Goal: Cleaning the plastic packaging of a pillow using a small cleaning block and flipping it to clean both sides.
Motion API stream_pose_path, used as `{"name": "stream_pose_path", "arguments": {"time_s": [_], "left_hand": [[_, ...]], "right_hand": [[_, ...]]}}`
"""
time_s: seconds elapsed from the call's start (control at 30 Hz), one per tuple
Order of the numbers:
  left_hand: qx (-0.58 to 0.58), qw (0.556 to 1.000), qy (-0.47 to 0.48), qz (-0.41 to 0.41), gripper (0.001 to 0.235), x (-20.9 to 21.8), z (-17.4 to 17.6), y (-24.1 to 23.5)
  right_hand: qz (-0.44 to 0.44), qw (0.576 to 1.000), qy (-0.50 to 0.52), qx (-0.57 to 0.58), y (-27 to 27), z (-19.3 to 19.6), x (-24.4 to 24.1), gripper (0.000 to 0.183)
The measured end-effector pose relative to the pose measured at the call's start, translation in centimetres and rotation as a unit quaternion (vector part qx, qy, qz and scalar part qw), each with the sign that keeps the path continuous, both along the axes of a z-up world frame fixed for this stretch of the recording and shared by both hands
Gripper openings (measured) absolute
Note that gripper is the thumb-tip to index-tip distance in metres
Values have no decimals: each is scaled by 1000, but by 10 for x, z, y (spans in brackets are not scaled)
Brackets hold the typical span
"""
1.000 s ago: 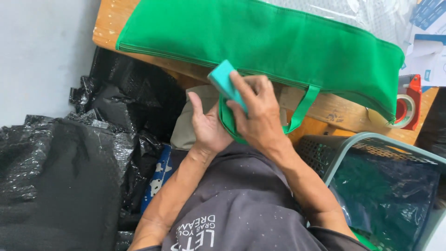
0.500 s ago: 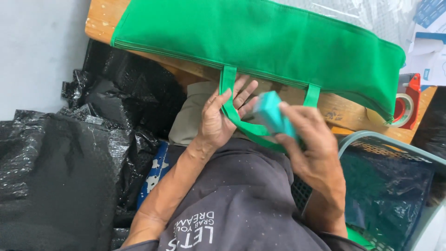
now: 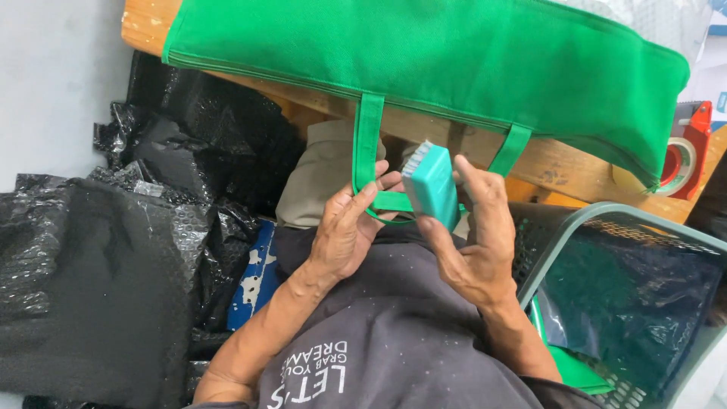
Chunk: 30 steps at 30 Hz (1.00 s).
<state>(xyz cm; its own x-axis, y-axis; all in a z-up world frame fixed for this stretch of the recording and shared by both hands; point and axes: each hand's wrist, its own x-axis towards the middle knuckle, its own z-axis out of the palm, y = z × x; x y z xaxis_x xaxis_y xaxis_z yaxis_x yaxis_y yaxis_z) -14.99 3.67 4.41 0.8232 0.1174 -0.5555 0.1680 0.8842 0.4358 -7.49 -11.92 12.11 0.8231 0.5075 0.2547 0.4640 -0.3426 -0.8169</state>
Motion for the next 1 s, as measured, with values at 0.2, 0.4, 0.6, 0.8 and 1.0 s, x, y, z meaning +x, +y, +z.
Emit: {"name": "stream_pose_path", "arguments": {"time_s": [0.2,0.4,0.6,0.8,1.0], "left_hand": [[39,992,-122,-17,54,-8,5,11],[11,993,-120,-1,55,-5,7,3],[-101,988,-111,44,60,-1,2,-11],[-37,984,-60,164,42,4,-2,-1],[-171,975,-99,97,83,15,-29,8]], "right_hand": [[-6,1000,19,6,-8,-7,-2,65],[25,999,-28,-26,-8,-3,-1,64],[70,980,-150,-111,20,-22,-16,45],[5,959,-192,-210,-23,-48,-13,48],[-6,993,-72,-99,-35,-22,-10,54]]}}
